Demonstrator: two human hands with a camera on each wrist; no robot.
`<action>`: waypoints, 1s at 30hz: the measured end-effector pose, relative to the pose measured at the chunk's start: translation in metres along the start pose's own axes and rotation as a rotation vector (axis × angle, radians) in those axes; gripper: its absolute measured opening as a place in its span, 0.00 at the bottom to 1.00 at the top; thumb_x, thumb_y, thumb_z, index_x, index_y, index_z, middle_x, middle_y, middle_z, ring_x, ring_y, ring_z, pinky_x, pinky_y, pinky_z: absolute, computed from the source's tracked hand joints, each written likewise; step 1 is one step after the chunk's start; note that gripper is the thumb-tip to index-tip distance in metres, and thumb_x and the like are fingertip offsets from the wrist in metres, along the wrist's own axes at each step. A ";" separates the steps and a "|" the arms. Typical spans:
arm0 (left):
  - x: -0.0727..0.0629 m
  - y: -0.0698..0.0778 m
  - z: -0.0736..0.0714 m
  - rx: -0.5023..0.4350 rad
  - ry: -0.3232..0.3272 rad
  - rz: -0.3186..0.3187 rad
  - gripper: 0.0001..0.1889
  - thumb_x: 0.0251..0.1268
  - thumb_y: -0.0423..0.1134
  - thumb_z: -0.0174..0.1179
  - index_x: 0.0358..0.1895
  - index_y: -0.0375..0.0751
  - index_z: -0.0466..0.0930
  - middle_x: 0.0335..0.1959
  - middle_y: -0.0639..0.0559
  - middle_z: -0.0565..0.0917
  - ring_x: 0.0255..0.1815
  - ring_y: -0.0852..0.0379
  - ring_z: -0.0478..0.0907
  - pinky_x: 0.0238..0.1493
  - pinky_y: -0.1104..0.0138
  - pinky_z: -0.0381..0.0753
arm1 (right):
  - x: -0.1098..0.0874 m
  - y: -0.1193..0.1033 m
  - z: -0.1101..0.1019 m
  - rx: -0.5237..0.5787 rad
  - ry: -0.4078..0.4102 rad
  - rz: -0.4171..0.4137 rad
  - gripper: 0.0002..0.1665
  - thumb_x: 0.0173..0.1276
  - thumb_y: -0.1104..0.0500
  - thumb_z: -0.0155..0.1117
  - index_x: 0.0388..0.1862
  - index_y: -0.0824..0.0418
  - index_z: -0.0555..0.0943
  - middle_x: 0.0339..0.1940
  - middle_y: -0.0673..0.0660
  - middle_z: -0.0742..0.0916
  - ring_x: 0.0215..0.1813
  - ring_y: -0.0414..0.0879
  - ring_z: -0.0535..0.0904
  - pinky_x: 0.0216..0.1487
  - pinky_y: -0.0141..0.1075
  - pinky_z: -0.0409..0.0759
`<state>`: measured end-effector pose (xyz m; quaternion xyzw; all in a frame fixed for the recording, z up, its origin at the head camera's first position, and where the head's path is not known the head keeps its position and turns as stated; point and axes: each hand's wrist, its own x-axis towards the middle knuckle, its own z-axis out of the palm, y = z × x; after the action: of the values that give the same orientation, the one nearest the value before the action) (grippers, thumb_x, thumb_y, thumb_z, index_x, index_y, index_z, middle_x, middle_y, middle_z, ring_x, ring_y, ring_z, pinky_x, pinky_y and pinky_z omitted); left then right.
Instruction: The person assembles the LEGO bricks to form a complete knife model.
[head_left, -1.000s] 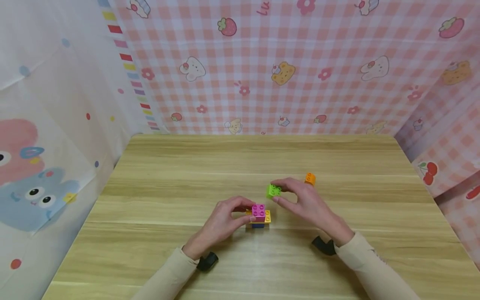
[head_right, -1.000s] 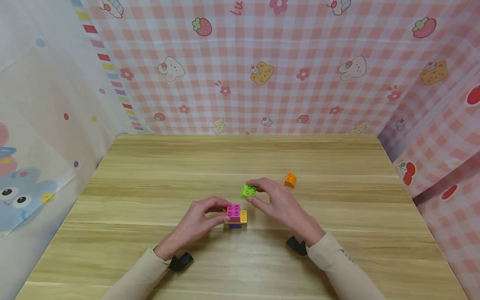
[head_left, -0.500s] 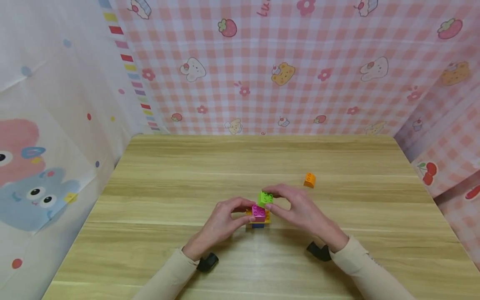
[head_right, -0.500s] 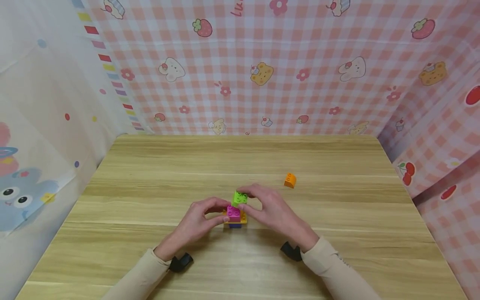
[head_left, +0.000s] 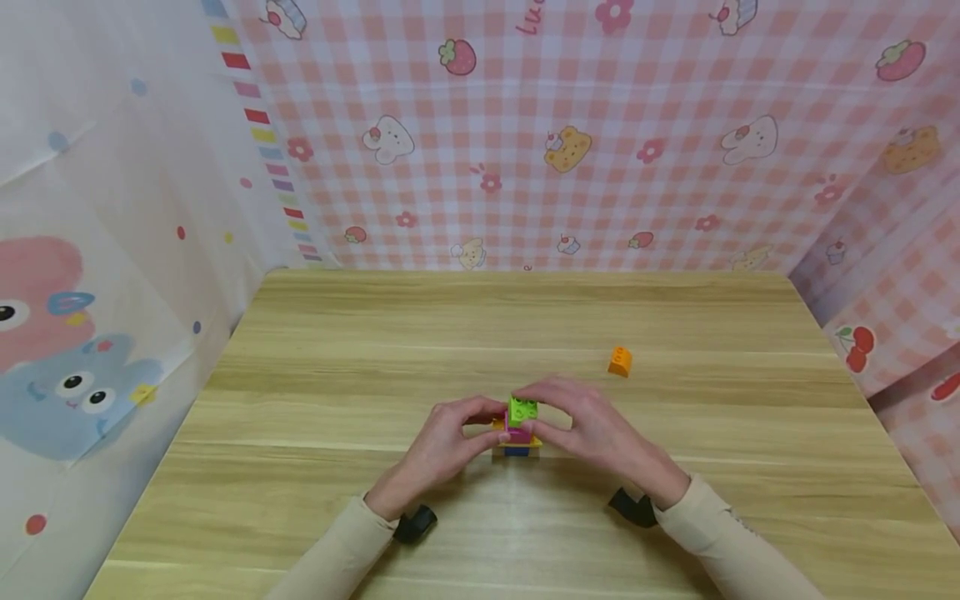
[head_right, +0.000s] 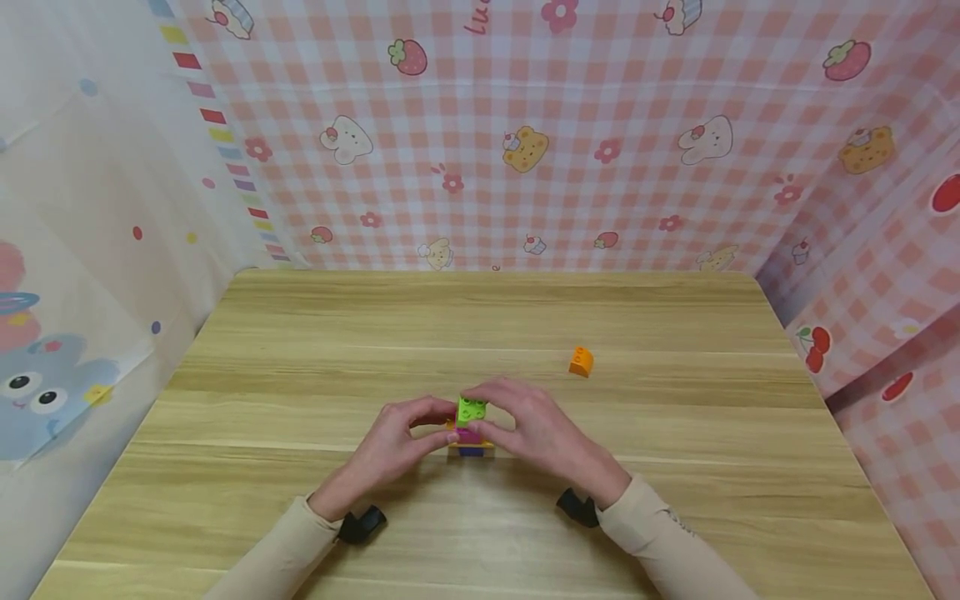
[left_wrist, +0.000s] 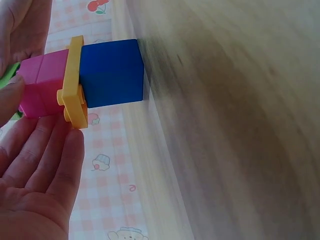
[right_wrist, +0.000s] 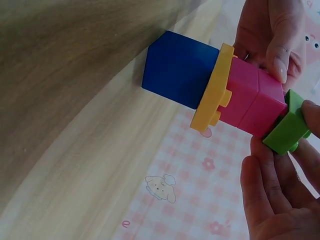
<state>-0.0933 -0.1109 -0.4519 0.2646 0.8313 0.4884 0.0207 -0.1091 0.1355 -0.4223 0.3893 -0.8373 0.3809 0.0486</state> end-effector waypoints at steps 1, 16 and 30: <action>0.000 0.000 0.000 0.002 0.001 0.000 0.15 0.67 0.34 0.71 0.55 0.36 0.85 0.52 0.47 0.89 0.54 0.49 0.86 0.58 0.58 0.84 | 0.000 0.000 0.000 -0.001 -0.002 -0.005 0.21 0.69 0.60 0.74 0.60 0.59 0.85 0.57 0.52 0.88 0.58 0.48 0.84 0.59 0.49 0.84; 0.004 -0.001 -0.005 0.031 -0.012 -0.002 0.15 0.66 0.35 0.72 0.54 0.35 0.87 0.51 0.46 0.90 0.52 0.51 0.87 0.56 0.60 0.86 | 0.009 -0.001 0.001 -0.021 -0.048 -0.070 0.19 0.69 0.59 0.75 0.58 0.59 0.86 0.52 0.51 0.88 0.50 0.42 0.85 0.47 0.43 0.88; 0.004 0.000 -0.003 0.043 -0.035 0.009 0.14 0.67 0.35 0.71 0.53 0.36 0.87 0.51 0.46 0.90 0.52 0.52 0.87 0.56 0.61 0.85 | 0.005 0.001 -0.001 -0.016 -0.089 -0.036 0.21 0.69 0.54 0.74 0.59 0.58 0.86 0.52 0.50 0.89 0.50 0.42 0.85 0.49 0.42 0.87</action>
<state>-0.0979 -0.1112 -0.4494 0.2773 0.8397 0.4660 0.0273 -0.1140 0.1336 -0.4201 0.4207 -0.8343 0.3557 0.0212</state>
